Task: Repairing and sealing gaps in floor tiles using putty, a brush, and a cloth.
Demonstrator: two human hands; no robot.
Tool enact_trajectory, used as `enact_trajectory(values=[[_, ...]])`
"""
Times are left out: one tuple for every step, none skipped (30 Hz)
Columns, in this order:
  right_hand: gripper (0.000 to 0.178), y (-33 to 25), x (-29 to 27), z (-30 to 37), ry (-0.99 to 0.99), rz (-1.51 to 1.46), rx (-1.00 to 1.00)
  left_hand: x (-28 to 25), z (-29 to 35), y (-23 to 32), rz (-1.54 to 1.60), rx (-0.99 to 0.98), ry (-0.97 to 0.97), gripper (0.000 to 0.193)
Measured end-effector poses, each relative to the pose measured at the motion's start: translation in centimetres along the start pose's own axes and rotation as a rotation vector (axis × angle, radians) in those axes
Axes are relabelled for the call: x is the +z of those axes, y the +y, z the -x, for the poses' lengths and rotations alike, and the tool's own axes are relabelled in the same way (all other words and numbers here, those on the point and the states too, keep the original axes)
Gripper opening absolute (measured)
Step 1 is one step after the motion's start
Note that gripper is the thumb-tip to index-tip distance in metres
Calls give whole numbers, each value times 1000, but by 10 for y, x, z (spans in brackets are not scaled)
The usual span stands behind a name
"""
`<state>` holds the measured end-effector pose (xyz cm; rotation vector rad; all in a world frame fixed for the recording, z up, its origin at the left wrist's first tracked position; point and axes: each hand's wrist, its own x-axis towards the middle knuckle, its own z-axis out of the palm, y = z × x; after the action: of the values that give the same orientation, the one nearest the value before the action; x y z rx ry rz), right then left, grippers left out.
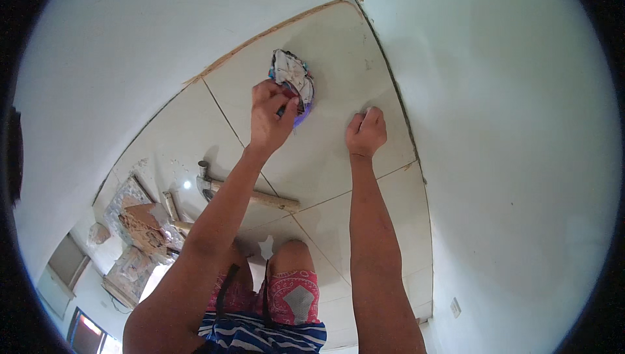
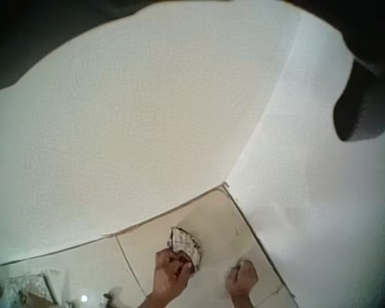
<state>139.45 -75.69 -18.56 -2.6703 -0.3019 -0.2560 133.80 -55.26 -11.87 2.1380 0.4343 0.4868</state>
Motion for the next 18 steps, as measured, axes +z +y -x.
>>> enact_trajectory(values=[[13, 2, -1, 0, -5, 11, 4, 0, 0, 2, 1, 4, -5, 12], [13, 3, -1, 0, -11, 21, 8, 1, -1, 5, 21, -69, 10, 11], [13, 3, -1, 0, -9, 22, 12, 1, -2, 6, 40, -143, 26, 11], [13, 3, -1, 0, -14, 12, 17, 1, -2, 7, 39, -140, 23, 11], [14, 2, 0, 0, -20, 1, 23, 0, -3, 7, 46, -165, 1, 11], [14, 1, 0, 0, -18, 0, 25, 0, -3, 6, 53, -191, -21, 15], [14, 1, 0, 1, -9, 21, 25, 0, -5, 8, 55, -191, -24, 15], [15, 2, 0, 1, 0, 42, 24, 0, -7, 10, -21, -232, -13, 23], [15, 3, 1, 1, 1, 45, 27, 1, -10, 11, -97, -272, -2, 30], [15, 3, 1, 0, 6, 47, 21, 1, -11, 11, -95, -272, -7, 30], [15, 3, 2, 0, 10, 49, 16, 0, -12, 9, -155, -268, -1, 31], [15, 3, 2, 1, 11, 53, 21, -2, -12, 7, -214, -263, 6, 32], [16, 3, 1, 2, -18, 45, 37, -6, -13, 6, -213, -264, -2, 32], [16, 5, 0, 2, -42, 37, 53, -13, -17, 5, 247, -554, -19, 24], [16, 7, 0, 1, -40, 41, 59, -21, -19, 3, 714, -833, -38, 15], [16, 7, 1, 2, -50, 24, 51, -30, -20, -4, 711, -831, -42, 15], [16, 6, 2, 2, -60, 8, 43, -40, -17, -16, 941, -882, -3, 20], [16, 5, 2, 3, -60, 6, 48, -49, -14, -28, 1173, -927, 38, 27]])
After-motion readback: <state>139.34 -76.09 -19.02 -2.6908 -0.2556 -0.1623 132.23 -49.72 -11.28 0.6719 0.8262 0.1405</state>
